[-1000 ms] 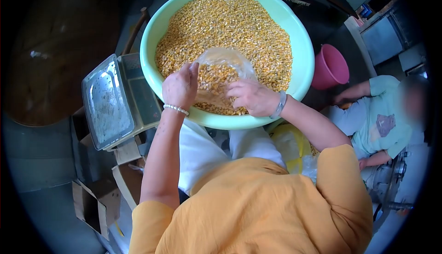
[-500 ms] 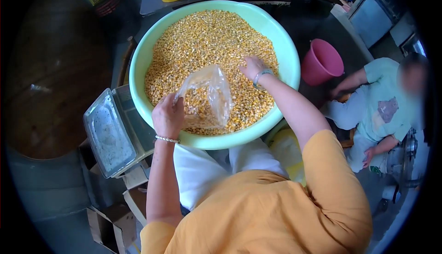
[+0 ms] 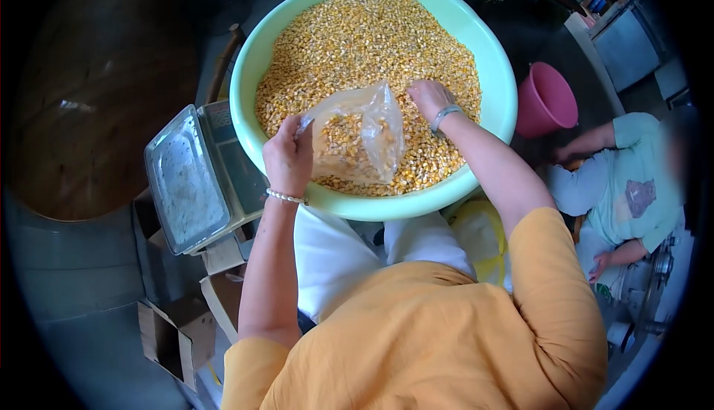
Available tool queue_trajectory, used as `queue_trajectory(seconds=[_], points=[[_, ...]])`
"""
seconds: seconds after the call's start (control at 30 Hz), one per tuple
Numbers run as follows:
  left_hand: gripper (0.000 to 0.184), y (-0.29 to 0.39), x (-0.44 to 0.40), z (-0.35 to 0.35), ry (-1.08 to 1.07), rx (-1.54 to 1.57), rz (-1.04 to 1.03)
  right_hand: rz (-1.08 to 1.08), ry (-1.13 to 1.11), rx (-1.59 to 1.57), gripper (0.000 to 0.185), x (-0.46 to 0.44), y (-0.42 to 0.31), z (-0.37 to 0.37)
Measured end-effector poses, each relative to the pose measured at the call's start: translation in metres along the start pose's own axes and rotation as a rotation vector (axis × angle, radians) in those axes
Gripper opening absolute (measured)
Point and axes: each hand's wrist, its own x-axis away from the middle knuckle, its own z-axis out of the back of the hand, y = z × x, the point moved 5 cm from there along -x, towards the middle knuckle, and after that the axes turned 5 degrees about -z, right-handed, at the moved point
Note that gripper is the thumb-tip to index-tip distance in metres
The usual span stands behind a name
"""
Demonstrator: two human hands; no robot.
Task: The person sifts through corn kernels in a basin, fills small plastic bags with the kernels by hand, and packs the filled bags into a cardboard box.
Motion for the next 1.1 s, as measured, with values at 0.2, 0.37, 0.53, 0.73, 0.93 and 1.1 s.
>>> queue_trajectory(seconds=[0.2, 0.37, 0.53, 0.73, 0.93, 1.1], points=[[0.015, 0.012, -0.002, 0.004, -0.012, -0.063, 0.041, -0.086, 0.155, -0.339, 0.03, -0.008, 0.01, 0.017], [0.012, 0.01, -0.004, 0.003, -0.002, -0.107, 0.039, -0.136, -0.156, -1.302, 0.023, 0.02, -0.042, 0.045], [0.014, 0.009, -0.004, 0.004, 0.003, -0.123, 0.034, 0.066, -0.535, -1.306, 0.021, 0.059, -0.142, 0.004], [0.011, 0.013, -0.002, 0.007, 0.062, -0.089, -0.027, -0.021, -0.494, -1.206, 0.016, 0.043, -0.166, -0.048], [0.011, 0.013, -0.002, 0.004, 0.017, -0.144, -0.026, 0.669, 0.117, -0.449, 0.019, 0.071, -0.13, 0.019], [0.01, 0.015, -0.001, 0.002, -0.004, -0.222, -0.046, 1.051, 0.219, -0.045, 0.015, 0.107, -0.087, 0.06]])
